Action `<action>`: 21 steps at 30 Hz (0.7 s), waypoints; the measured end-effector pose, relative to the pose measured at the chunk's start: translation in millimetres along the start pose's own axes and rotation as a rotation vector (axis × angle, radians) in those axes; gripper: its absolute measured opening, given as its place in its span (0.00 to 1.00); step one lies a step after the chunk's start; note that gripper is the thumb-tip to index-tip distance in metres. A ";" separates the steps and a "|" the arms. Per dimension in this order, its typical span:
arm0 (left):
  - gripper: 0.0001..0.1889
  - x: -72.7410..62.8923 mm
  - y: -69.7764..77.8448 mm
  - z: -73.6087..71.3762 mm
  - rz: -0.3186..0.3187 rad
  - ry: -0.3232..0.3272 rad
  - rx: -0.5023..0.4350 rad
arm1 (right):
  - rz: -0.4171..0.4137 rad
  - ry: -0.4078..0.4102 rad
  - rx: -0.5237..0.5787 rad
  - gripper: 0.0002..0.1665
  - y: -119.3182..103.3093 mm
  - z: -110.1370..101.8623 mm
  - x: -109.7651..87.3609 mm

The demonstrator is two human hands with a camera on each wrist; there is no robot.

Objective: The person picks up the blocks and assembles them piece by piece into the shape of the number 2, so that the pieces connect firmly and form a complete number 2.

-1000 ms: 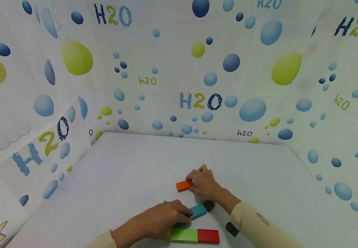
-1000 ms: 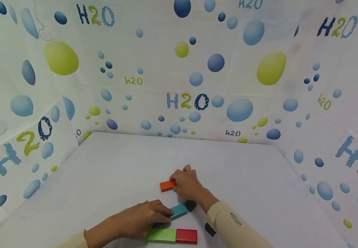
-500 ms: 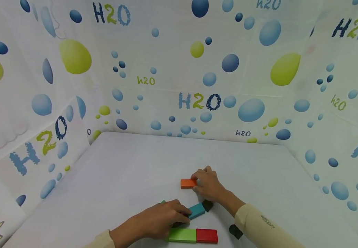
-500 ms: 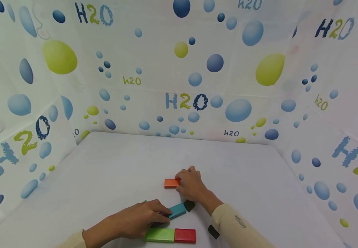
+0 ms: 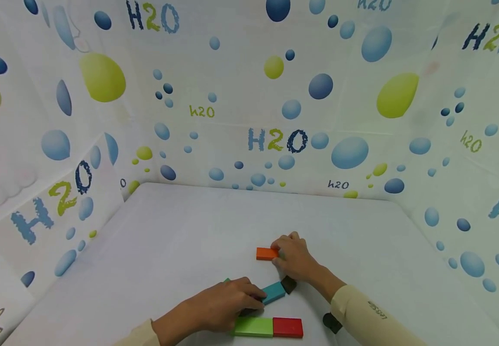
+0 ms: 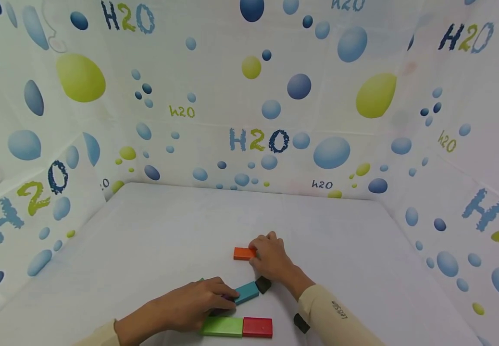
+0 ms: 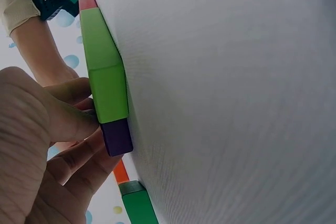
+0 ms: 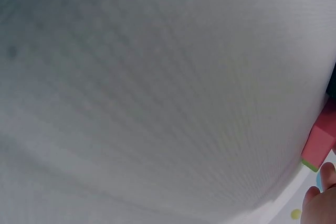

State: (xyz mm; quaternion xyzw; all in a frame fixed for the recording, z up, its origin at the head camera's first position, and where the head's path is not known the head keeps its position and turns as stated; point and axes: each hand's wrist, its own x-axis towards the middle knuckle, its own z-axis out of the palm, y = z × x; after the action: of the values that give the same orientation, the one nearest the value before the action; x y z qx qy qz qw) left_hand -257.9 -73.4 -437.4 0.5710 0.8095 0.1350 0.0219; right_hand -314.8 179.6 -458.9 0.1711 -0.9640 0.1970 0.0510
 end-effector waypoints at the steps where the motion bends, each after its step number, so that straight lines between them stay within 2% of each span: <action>1: 0.22 -0.1 -0.2 0.2 0.002 0.003 0.001 | 0.002 0.001 0.003 0.17 0.0 -0.3 0.2; 14: 0.21 0.5 -1.6 -0.6 0.007 0.001 -0.012 | 0.030 -0.017 0.019 0.16 -2.9 -4.5 -1.1; 17: 0.19 -0.9 -0.6 -0.9 0.003 0.019 -0.033 | 0.040 -0.016 0.025 0.16 -3.1 -4.4 -2.4; 21: 0.19 -3.6 0.3 -3.3 -0.003 0.081 -0.063 | 0.052 -0.012 0.016 0.18 -2.0 -3.7 -3.6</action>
State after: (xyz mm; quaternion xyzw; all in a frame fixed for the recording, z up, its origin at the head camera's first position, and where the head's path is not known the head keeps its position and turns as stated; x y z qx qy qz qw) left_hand -257.0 -77.3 -434.6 0.5630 0.8058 0.1833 0.0074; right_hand -310.6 180.5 -455.4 0.1477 -0.9668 0.2049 0.0387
